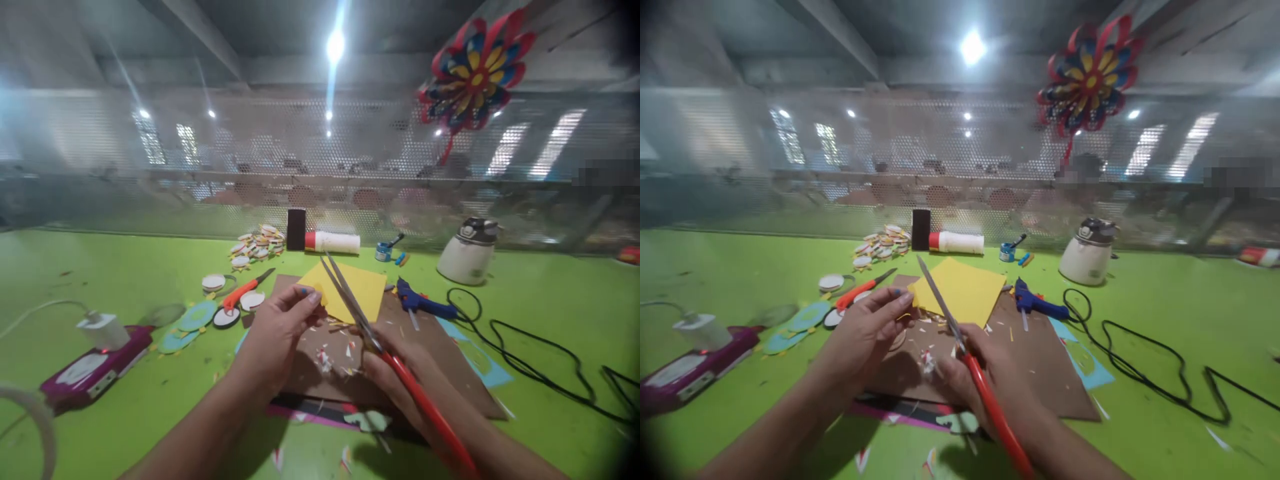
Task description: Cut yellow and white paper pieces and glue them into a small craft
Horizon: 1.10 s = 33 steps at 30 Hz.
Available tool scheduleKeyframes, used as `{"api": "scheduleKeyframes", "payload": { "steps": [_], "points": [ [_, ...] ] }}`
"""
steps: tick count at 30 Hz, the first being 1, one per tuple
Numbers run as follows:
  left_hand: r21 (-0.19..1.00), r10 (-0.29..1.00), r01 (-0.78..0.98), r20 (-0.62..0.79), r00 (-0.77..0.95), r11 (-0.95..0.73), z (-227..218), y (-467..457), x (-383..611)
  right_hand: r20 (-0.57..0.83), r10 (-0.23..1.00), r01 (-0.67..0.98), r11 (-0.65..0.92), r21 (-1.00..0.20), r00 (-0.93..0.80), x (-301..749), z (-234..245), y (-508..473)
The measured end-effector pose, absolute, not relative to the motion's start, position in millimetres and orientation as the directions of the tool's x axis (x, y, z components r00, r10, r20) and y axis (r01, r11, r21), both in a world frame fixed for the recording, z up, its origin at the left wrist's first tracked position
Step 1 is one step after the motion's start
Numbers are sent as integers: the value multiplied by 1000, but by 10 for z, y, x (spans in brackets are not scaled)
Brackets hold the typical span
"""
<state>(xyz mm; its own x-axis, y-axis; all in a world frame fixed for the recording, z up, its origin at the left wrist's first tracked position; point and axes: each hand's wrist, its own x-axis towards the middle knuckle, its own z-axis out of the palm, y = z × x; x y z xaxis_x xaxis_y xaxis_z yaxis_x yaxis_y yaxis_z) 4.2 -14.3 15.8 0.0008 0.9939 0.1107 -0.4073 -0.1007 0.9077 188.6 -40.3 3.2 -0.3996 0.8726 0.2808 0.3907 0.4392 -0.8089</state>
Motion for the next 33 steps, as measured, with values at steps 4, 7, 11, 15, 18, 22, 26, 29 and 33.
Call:
{"api": "scheduleKeyframes", "payload": {
  "steps": [4, 7, 11, 15, 18, 22, 26, 29, 33],
  "points": [
    [881, 983, -438, 184, -27, -177, 205, -144, 2, 328, 843, 467, 515, -719, -426, 1882, 48, -463],
    [875, 978, -439, 205, -47, -204, 222, -149, -2, 316, 801, 448, 559, -698, -508, 1903, 78, -491],
    [884, 977, -419, 204, -58, -209, 206, -153, 6, 316, 825, 449, 530, -719, -469, 1912, 76, -528],
    [875, 976, -434, 209, -59, -214, 171, -161, 30, 370, 830, 404, 534, -742, -418, 1869, 43, -556],
    [860, 985, -481, 161, -62, -171, 175, -169, 55, 358, 834, 394, 523, -756, -420, 1853, 13, -552],
    [851, 988, -502, 130, -81, -153, 199, -177, 75, 289, 845, 448, 493, -745, -449, 1873, -14, -538],
    [852, 988, -500, 134, -83, -157, 202, -184, 85, 280, 850, 467, 489, -737, -447, 1885, -27, -532],
    [850, 991, -508, 113, -76, -136, 199, -192, 93, 261, 851, 479, 481, -734, -456, 1882, -43, -524],
    [862, 990, -489, 98, -101, -135, 201, -199, 90, 254, 857, 483, 471, -738, -448, 1880, -62, -518]
  ]
}}
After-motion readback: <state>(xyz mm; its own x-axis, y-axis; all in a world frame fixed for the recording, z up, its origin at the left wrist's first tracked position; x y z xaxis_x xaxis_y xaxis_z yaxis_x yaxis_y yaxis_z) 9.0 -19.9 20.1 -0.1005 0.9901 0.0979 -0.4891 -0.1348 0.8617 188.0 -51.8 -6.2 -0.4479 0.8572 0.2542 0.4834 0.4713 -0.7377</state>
